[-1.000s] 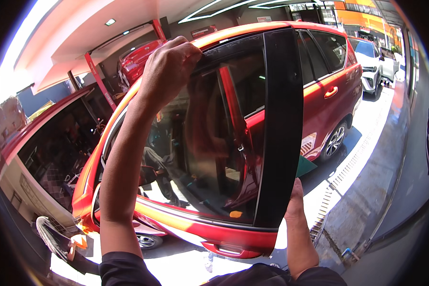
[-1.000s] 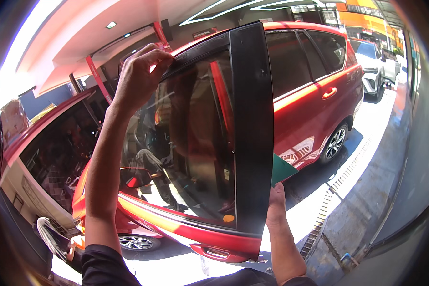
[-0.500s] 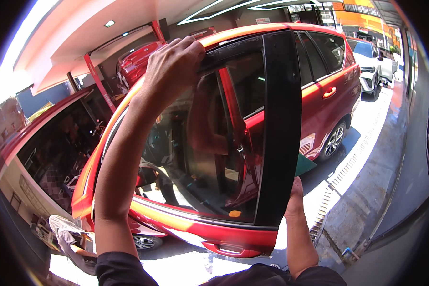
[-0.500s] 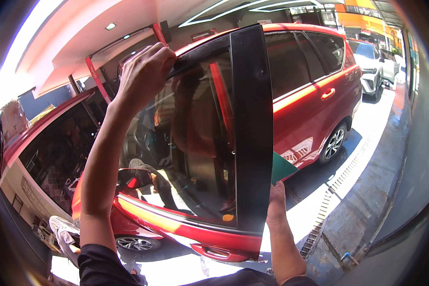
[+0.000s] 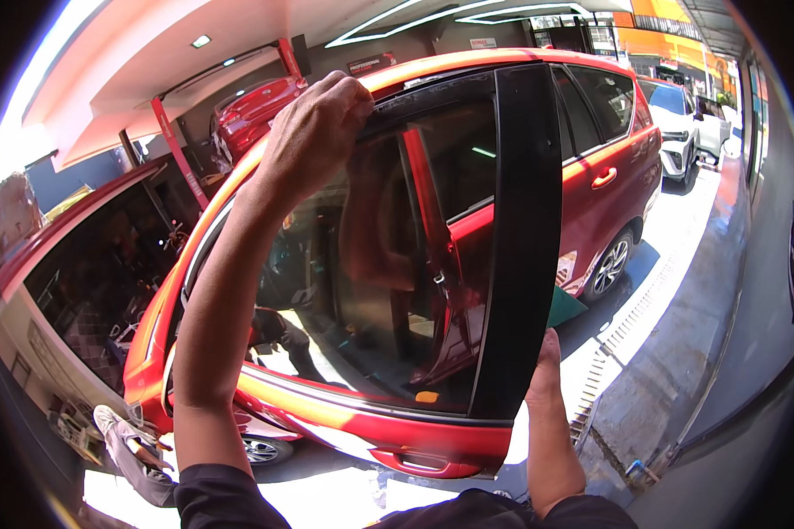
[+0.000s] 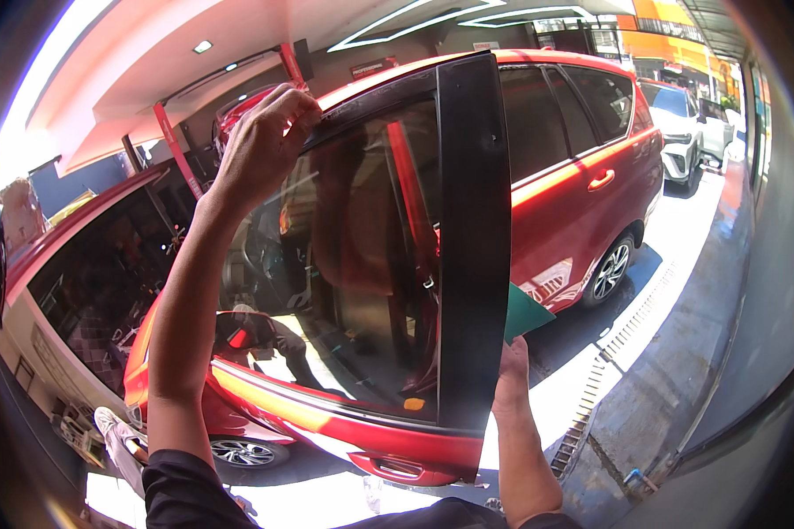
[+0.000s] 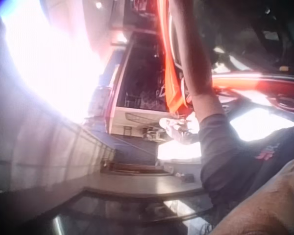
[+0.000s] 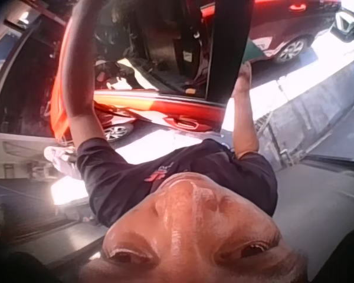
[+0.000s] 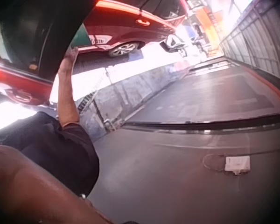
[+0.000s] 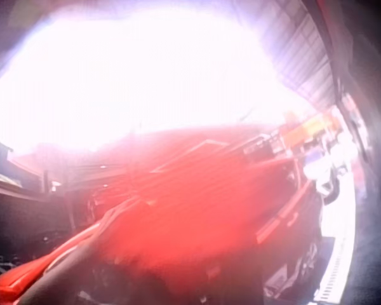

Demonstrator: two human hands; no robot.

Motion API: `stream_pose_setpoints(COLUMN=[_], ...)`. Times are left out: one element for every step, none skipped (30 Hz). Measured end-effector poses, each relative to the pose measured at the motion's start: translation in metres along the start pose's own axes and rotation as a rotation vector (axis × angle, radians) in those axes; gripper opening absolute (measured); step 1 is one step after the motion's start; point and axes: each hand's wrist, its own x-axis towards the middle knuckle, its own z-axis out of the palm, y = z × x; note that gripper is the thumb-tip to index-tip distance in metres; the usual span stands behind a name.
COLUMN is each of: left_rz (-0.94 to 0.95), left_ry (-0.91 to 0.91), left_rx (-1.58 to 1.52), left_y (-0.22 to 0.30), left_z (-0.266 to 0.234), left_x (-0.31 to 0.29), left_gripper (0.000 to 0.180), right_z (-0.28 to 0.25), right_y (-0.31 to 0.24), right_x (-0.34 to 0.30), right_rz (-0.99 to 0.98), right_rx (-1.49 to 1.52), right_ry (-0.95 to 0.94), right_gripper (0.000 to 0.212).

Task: The person applies a dark tint film to the side window of a red car using a green squeegee. They smooth the film onto the glass, press the edges, and trim the excess material along the window frame.

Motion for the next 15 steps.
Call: stream_pose_setpoints(left_rz=[0.022,0.044,0.067,0.084,0.102,0.12,0.17,0.221,0.267,0.297,0.327,0.354,0.379,0.405,0.433], left_ry=[0.011,0.023,0.031,0.031,0.03,0.025,0.015,0.004,0.004,0.009,0.014,0.004,-0.02,-0.041,-0.059], left_rx=[0.024,0.048,0.069,0.089,0.11,0.135,0.183,0.231,0.275,0.336,0.398,0.465,0.485,0.504,0.519], left_y=[0.001,0.003,0.004,0.006,0.008,0.009,0.009,0.01,0.008,0.008,0.01,0.013,0.014,0.013,0.011], left_z=[-0.001,-0.003,-0.002,-0.001,-0.001,-0.001,-0.001,-0.001,-0.004,-0.005,-0.006,-0.005,-0.005,-0.005,-0.002], left_x=[0.0,0.0,0.0,0.001,0.001,0.002,0.005,0.007,0.007,0.009,0.012,0.014,0.017,0.021,0.025], left_gripper=[0.014,0.013,0.012,0.011,0.01,0.009,0.008,0.008,0.008,0.009,0.009,0.011,0.014,0.017,0.02], right_z=[0.0,0.0,0.001,0.003,0.005,0.005,0.005,0.003,0.005,0.005,0.006,0.003,0.0,-0.002,-0.002], right_y=[0.0,0.0,0.0,-0.002,-0.004,-0.004,-0.005,-0.004,-0.003,-0.003,-0.002,-0.001,-0.001,0.0,-0.001], right_x=[0.0,0.0,0.0,-0.001,-0.001,-0.001,-0.001,-0.001,-0.001,-0.002,-0.002,-0.002,0.0,0.001,0.001], right_rz=[-0.002,-0.004,-0.012,-0.02,-0.027,-0.019,-0.011,-0.002,-0.012,-0.023,-0.033,-0.028,-0.023,-0.019,-0.033], right_rx=[0.009,0.019,0.015,0.011,0.008,0.007,0.007,0.007,-0.006,-0.019,-0.032,-0.034,-0.038,-0.044,-0.042], right_ry=[-0.007,-0.014,-0.009,-0.003,0.002,0.006,0.01,0.014,0.032,0.05,0.068,0.063,0.058,0.052,0.053], right_gripper=[0.01,0.01,0.009,0.009,0.009,0.009,0.009,0.009,0.008,0.008,0.008,0.007,0.007,0.007,0.007])
